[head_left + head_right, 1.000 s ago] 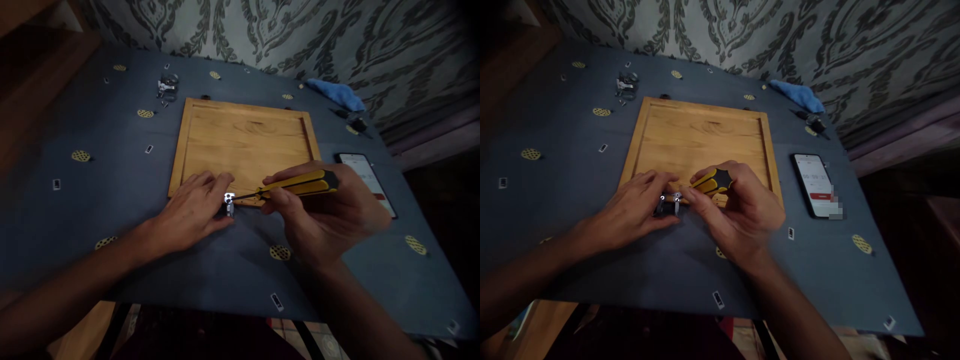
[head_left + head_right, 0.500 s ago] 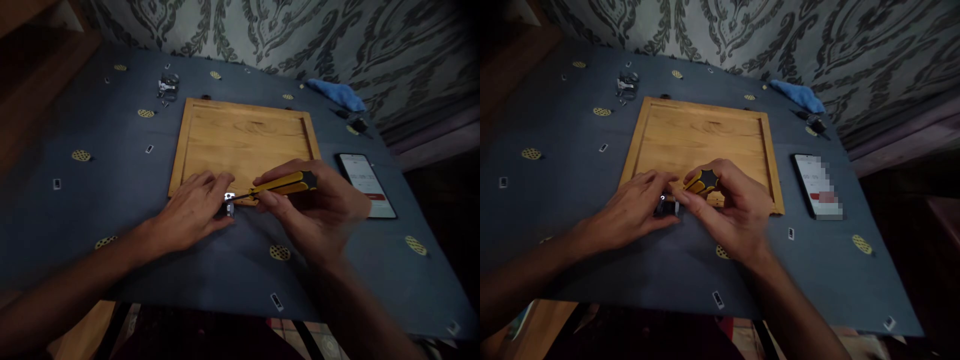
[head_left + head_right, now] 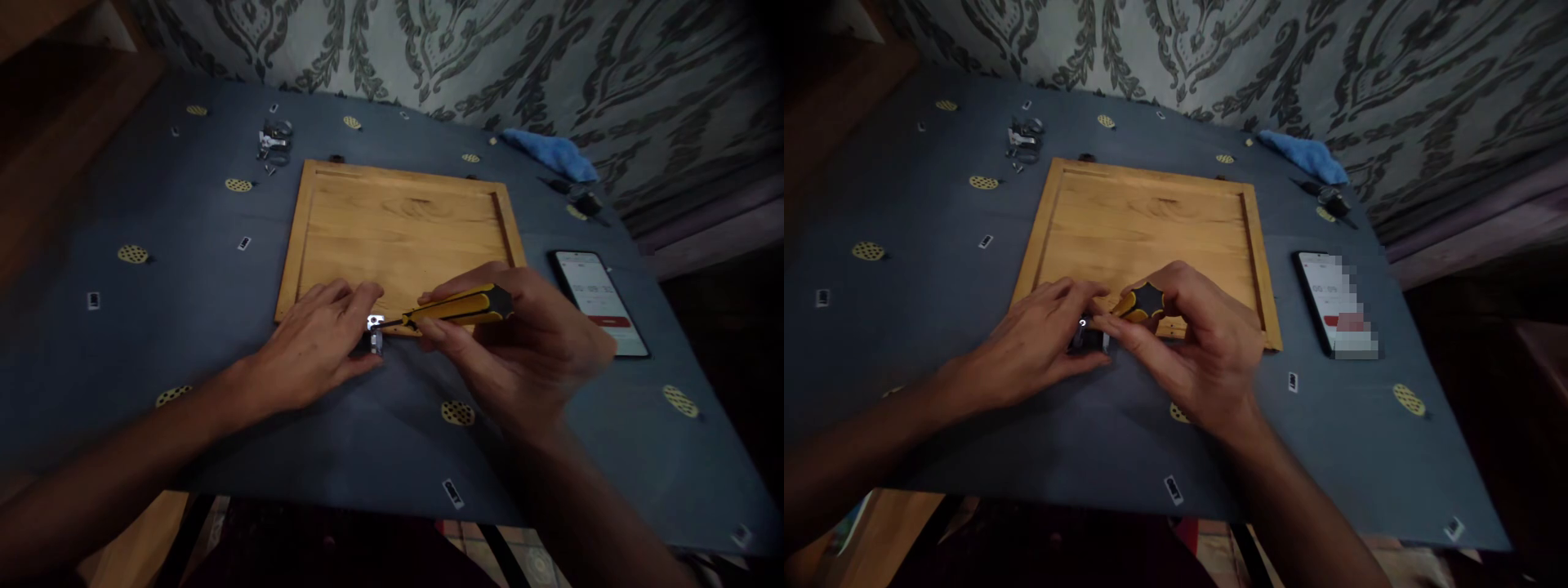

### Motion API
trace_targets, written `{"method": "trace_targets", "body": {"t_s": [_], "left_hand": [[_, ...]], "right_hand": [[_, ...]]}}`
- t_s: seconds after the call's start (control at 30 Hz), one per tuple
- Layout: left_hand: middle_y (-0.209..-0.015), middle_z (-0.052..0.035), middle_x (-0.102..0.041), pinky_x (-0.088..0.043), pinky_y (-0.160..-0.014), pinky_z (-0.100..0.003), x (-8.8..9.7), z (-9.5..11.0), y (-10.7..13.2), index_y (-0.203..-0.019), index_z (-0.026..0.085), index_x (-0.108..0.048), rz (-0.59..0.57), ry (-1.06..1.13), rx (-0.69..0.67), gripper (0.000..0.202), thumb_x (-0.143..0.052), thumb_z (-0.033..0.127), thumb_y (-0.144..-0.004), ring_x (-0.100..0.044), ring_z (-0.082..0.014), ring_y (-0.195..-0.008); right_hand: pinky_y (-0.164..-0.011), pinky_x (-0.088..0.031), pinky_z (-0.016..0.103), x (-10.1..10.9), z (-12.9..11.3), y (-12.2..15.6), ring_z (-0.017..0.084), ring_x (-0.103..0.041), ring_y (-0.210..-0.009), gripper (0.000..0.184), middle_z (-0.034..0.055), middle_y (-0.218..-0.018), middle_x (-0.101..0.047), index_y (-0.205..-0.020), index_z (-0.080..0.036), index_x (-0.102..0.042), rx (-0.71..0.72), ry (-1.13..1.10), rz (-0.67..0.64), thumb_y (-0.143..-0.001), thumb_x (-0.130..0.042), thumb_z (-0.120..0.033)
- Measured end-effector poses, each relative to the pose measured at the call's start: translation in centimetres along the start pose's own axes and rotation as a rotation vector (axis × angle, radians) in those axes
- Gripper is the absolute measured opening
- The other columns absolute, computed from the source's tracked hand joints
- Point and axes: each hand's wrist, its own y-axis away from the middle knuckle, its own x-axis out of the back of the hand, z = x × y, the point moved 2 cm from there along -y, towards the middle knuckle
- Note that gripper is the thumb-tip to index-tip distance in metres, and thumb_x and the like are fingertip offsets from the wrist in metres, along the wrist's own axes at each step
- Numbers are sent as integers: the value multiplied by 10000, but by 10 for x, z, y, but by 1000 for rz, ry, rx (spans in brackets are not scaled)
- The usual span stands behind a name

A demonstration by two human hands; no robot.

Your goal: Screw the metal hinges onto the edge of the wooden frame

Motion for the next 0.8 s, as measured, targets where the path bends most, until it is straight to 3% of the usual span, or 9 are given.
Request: {"method": "trace_targets", "body": {"t_s": [0.17, 0.33, 0.57, 0.67, 0.8], "left_hand": [[-1146, -86, -713, -550, -948, -446, 1, 0, 0, -1333, 208, -490, -12, 0, -2, 560, -804, 309, -880, -662, -310, -1115], [-1120, -88, -715, -551, -944, -447, 2, 1, -1, -1332, 192, -497, -25, -16, 3, 573, -820, 296, -871, -663, -317, -1120], [-1108, -86, -720, -547, -935, -430, 2, 2, -1, -1332, 181, -494, -31, -22, -15, 574, -826, 290, -877, -662, -304, -1097], [-1117, -86, -719, -545, -933, -439, 2, 2, -1, -1331, 188, -495, -27, -25, 0, 575, -828, 291, -874, -662, -313, -1105], [-1131, -89, -715, -545, -939, -444, 1, 1, 0, -1341, 196, -491, -15, -20, 7, 592, -833, 293, -868, -663, -314, -1107]], "right_hand": [[-516, -496, 338, 0, -2, 0, 166, -632, -609, 246, -36, -743, -660, -908, -284, -647, 57, 93, 41, -856, -881, -339], [-496, -485, 340, -3, -1, 2, 163, -623, -591, 202, -34, -743, -671, -917, -284, -660, 77, 90, 69, -884, -855, -327], [-505, -509, 303, -3, 3, -4, 150, -659, -614, 132, -15, -744, -690, -885, -253, -672, 234, 98, 324, -910, -800, -273], [-482, -498, 298, -4, 3, -3, 142, -633, -569, 163, -39, -699, -659, -852, -257, -652, 218, 113, 304, -917, -796, -298], [-498, -517, 343, -5, 4, 3, 172, -630, -595, 166, -15, -726, -663, -876, -288, -659, 51, 80, 206, -954, -765, -390]]}}
